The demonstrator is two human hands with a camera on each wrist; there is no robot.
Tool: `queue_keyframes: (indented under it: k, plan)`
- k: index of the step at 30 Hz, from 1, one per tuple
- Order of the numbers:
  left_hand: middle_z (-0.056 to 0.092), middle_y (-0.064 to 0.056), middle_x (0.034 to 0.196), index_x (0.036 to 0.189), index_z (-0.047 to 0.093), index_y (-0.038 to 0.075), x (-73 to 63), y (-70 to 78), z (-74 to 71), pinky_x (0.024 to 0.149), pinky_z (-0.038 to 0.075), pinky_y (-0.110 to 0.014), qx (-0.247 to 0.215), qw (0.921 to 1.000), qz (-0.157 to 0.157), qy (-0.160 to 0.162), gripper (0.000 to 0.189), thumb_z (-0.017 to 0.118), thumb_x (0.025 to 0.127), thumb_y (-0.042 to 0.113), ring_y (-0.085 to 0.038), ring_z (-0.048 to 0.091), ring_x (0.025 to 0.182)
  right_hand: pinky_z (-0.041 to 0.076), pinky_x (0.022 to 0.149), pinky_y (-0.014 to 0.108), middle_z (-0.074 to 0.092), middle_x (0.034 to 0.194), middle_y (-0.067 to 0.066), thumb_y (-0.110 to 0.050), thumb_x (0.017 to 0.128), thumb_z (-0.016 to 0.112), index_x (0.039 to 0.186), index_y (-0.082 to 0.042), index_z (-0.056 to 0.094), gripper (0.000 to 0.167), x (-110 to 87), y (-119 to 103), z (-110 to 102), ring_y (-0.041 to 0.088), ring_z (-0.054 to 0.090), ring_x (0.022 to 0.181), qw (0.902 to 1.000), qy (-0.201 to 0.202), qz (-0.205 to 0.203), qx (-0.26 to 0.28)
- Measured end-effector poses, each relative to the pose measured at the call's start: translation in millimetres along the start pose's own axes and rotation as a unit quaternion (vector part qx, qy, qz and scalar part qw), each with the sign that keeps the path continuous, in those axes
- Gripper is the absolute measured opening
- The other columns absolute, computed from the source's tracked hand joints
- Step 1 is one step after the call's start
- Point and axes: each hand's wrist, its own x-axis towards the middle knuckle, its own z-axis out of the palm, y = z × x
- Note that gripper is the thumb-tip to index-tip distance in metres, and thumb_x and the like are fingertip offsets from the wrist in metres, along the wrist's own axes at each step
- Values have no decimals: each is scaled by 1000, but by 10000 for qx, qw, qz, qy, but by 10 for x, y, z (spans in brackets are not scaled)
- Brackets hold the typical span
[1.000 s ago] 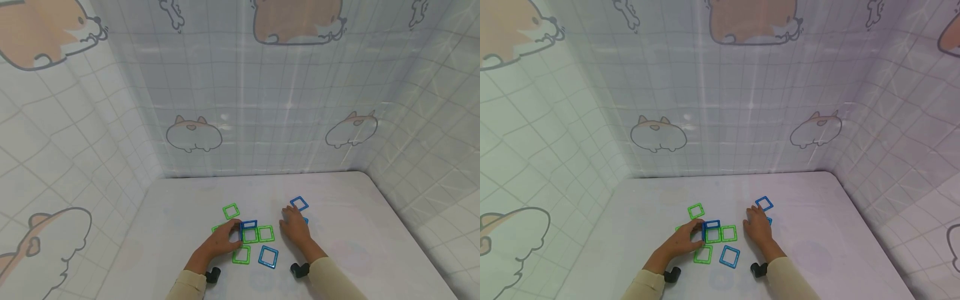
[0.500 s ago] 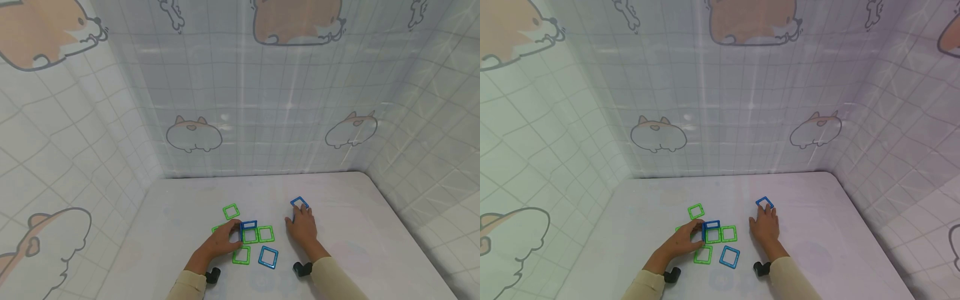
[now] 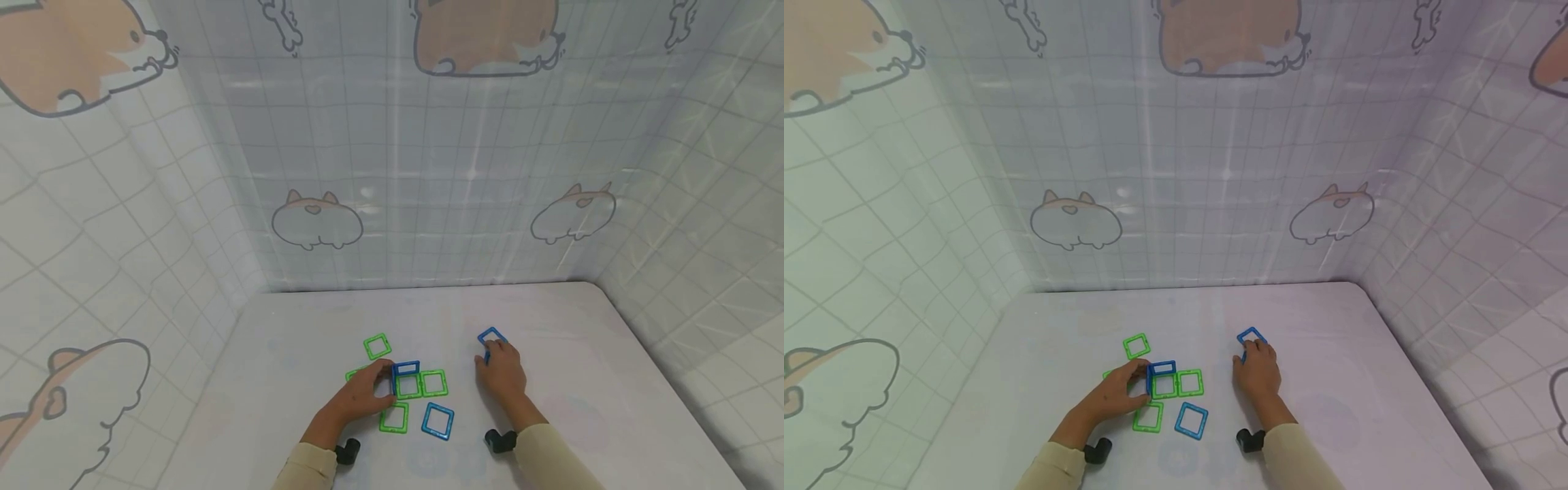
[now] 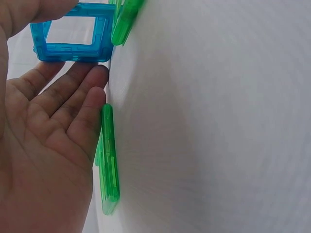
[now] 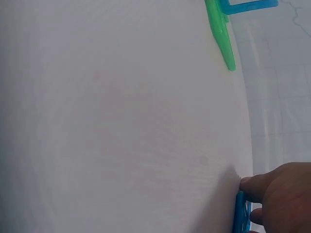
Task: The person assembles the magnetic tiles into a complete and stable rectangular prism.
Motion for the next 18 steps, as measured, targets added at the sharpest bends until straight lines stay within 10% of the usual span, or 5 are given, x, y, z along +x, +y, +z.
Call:
queue_keyframes:
  k: [18]
  plan:
    - [54, 3, 144, 144, 46, 21, -1, 1, 13, 112, 43, -45, -32, 9999, -141, 26, 66, 75, 87, 36, -19, 51, 134, 53, 95, 54, 59, 130, 17, -16, 92, 70, 104, -7, 72, 15, -36, -23, 10, 37, 54, 122, 9970, 249, -695, -224]
